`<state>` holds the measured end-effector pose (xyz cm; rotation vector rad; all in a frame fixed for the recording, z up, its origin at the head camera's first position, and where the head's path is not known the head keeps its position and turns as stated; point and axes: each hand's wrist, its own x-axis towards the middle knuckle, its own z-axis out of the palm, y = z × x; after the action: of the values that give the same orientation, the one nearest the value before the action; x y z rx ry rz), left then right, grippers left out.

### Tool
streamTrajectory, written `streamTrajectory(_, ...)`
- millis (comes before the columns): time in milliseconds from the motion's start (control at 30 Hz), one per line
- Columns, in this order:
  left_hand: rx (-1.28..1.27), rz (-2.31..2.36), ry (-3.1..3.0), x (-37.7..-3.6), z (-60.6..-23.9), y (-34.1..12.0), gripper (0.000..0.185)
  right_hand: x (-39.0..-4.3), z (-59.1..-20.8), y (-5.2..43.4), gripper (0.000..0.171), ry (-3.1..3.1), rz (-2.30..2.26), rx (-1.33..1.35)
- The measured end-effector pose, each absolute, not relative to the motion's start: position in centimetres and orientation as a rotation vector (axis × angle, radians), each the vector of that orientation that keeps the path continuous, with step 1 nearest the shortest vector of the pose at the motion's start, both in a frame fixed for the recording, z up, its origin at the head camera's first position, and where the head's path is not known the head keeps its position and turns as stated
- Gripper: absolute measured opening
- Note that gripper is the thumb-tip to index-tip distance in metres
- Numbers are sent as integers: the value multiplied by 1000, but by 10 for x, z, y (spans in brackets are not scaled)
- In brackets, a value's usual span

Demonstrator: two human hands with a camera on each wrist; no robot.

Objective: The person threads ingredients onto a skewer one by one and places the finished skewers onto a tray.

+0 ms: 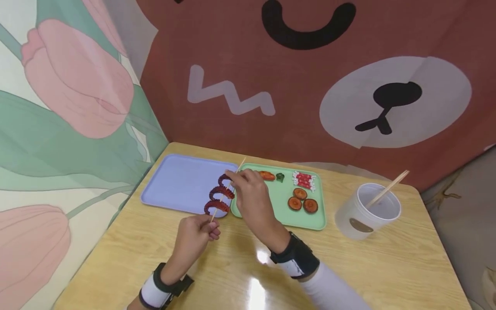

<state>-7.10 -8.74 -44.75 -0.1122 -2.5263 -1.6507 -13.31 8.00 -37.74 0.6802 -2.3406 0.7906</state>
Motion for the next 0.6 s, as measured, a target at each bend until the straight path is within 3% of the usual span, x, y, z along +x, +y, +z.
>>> streamTrajectory(267,-121,-1513,-2566,-80,-453,-103,11,-130,-371,92,39,-2474,930,702)
streamTrajectory(600,227,-1685,-2615,-114,-476,-186,12,-118,-366,128,43,-2776,935,701)
